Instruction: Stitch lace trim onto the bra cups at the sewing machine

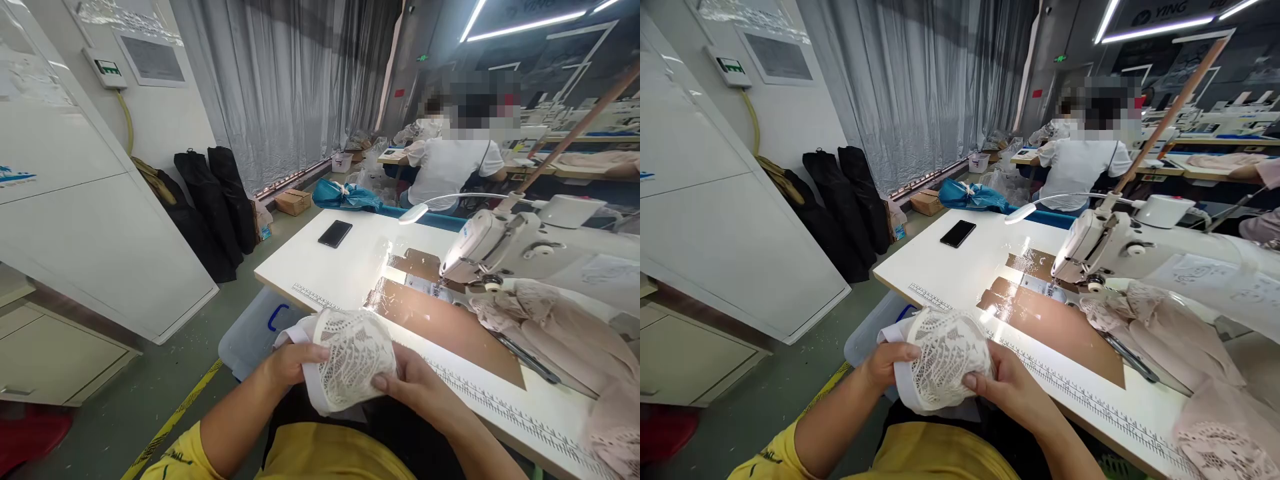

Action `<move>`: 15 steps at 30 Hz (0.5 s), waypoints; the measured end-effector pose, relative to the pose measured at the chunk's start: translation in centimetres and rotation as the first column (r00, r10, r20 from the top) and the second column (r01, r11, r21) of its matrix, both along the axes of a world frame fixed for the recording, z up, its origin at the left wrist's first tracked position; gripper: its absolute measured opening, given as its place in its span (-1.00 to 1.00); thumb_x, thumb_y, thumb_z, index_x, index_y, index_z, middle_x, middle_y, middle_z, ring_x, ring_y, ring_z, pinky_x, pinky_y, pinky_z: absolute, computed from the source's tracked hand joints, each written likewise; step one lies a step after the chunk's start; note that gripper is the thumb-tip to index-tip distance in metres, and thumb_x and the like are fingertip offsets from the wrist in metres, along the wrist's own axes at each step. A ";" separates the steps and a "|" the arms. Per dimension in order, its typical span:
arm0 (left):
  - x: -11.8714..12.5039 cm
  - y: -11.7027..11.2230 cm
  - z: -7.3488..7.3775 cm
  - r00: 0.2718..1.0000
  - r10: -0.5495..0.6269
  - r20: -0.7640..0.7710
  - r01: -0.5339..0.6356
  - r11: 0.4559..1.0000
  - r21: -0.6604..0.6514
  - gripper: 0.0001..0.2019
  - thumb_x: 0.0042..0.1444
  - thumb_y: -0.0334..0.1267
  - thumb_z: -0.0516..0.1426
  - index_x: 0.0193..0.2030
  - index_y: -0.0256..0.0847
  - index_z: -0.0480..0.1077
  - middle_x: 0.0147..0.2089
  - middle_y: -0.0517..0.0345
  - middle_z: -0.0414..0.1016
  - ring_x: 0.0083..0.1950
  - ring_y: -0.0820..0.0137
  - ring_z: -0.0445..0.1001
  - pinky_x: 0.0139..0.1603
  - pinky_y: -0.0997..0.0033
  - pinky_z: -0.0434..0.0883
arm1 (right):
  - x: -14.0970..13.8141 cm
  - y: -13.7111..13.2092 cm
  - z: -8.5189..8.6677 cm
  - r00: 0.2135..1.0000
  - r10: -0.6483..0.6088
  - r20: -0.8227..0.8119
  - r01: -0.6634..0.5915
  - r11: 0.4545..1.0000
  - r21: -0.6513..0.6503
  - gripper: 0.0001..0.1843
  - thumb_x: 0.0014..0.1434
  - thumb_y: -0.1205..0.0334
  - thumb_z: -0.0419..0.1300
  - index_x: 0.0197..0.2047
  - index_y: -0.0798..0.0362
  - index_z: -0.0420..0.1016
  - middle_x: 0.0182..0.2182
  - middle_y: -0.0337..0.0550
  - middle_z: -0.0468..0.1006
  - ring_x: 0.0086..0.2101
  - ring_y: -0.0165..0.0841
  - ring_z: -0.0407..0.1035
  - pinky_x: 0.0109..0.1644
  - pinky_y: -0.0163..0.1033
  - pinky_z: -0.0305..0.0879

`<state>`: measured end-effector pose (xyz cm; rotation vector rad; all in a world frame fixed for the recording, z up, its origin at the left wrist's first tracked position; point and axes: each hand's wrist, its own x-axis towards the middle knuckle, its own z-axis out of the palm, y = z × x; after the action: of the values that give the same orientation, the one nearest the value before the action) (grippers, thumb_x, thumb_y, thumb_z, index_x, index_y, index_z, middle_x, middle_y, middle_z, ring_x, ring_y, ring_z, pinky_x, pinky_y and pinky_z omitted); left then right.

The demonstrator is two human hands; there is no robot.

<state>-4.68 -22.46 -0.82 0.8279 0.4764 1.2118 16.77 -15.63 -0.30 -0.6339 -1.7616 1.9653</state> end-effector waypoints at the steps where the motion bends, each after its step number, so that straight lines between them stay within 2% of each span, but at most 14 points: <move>1: -0.2 0.0 0.5 0.999 0.012 -0.052 -0.011 0.999 0.033 -0.42 -0.06 -0.23 0.24 0.15 -0.34 0.32 0.02 -0.17 0.48 0.10 -0.05 0.40 0.13 -0.01 0.28 | 0.0 -0.1 0.2 0.998 0.059 0.026 -0.058 0.998 -0.028 -0.53 0.02 -0.05 0.29 -0.07 0.05 0.50 -0.27 -0.12 0.55 -0.26 -0.22 0.39 -0.11 -0.14 0.32; 3: -0.4 0.1 1.3 0.991 0.061 -0.122 -0.050 0.995 0.090 -0.37 -0.06 -0.23 0.26 0.19 -0.30 0.29 0.07 -0.17 0.45 0.12 -0.04 0.38 0.15 0.02 0.27 | 0.0 -0.2 0.5 0.991 0.109 0.071 -0.107 0.994 -0.039 -0.66 0.07 0.01 0.27 -0.17 0.08 0.53 -0.36 -0.17 0.53 -0.29 -0.25 0.37 -0.13 -0.18 0.29; 5: -0.4 0.4 1.9 0.987 0.122 -0.106 -0.111 0.988 0.107 -0.36 -0.06 -0.14 0.27 0.18 -0.33 0.31 0.08 -0.19 0.44 0.13 -0.04 0.36 0.16 0.04 0.27 | 0.1 -0.2 0.9 0.986 0.113 0.119 -0.116 0.993 0.019 -0.73 0.07 0.05 0.27 -0.30 0.09 0.52 -0.44 -0.23 0.46 -0.36 -0.33 0.31 -0.24 -0.26 0.25; 7: -0.4 0.9 2.3 0.975 0.217 -0.051 -0.214 0.975 0.063 -0.43 0.01 -0.05 0.21 0.10 -0.40 0.38 0.05 -0.22 0.45 0.12 -0.04 0.38 0.17 0.02 0.27 | 0.2 0.1 1.4 0.976 0.125 0.181 -0.143 0.986 0.088 -0.75 0.05 0.06 0.29 -0.41 0.10 0.47 -0.52 -0.28 0.36 -0.45 -0.41 0.19 -0.37 -0.33 0.15; 9: -0.5 1.1 3.0 0.942 0.333 -0.044 -0.332 0.943 0.034 -0.50 0.10 -0.04 0.15 0.04 -0.43 0.42 0.03 -0.22 0.47 0.11 -0.04 0.38 0.18 -0.01 0.26 | 0.4 0.4 2.3 0.959 0.149 0.242 -0.188 0.971 0.150 -0.73 0.07 0.06 0.27 -0.46 0.10 0.42 -0.56 -0.30 0.27 -0.50 -0.45 0.09 -0.45 -0.34 0.07; 10: -0.7 1.1 3.5 0.917 0.395 -0.060 -0.391 0.918 0.060 -0.54 0.13 -0.07 0.13 0.04 -0.42 0.42 0.04 -0.21 0.46 0.13 -0.03 0.37 0.19 -0.03 0.24 | 0.4 0.5 2.9 0.952 0.159 0.261 -0.209 0.962 0.178 -0.74 0.08 0.07 0.25 -0.46 0.09 0.42 -0.57 -0.31 0.25 -0.51 -0.46 0.07 -0.46 -0.35 0.05; 12: -1.2 0.6 4.8 0.856 0.501 -0.132 -0.472 0.859 0.198 -0.58 0.13 -0.15 0.15 0.08 -0.33 0.42 0.13 -0.12 0.41 0.23 -0.01 0.26 0.27 0.00 0.16 | 0.6 0.8 4.3 0.952 0.160 0.260 -0.225 0.944 0.243 -0.79 0.08 0.11 0.25 -0.44 0.08 0.45 -0.54 -0.28 0.30 -0.50 -0.44 0.12 -0.44 -0.34 0.11; 14: -1.7 -0.3 6.2 0.797 0.554 -0.239 -0.469 0.818 0.334 -0.59 0.04 -0.26 0.22 0.07 -0.27 0.44 0.18 -0.01 0.38 0.34 0.03 0.11 0.36 0.10 0.01 | 0.9 1.1 5.6 0.967 0.144 0.208 -0.200 0.939 0.281 -0.81 0.05 0.11 0.28 -0.31 0.04 0.50 -0.42 -0.20 0.43 -0.41 -0.34 0.26 -0.34 -0.29 0.23; 15: -1.9 -0.8 6.7 0.784 0.554 -0.280 -0.455 0.820 0.347 -0.59 -0.04 -0.32 0.26 0.02 -0.27 0.47 0.16 -0.01 0.40 0.35 0.03 0.08 0.38 0.14 -0.03 | 1.1 1.2 6.0 0.979 0.129 0.160 -0.170 0.945 0.278 -0.72 0.02 0.08 0.30 -0.20 0.01 0.51 -0.33 -0.14 0.48 -0.33 -0.26 0.32 -0.26 -0.23 0.28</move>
<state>-6.54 -23.26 5.84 1.2175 0.9090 1.6530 17.88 -14.46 5.72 -0.5618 -2.1910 1.7393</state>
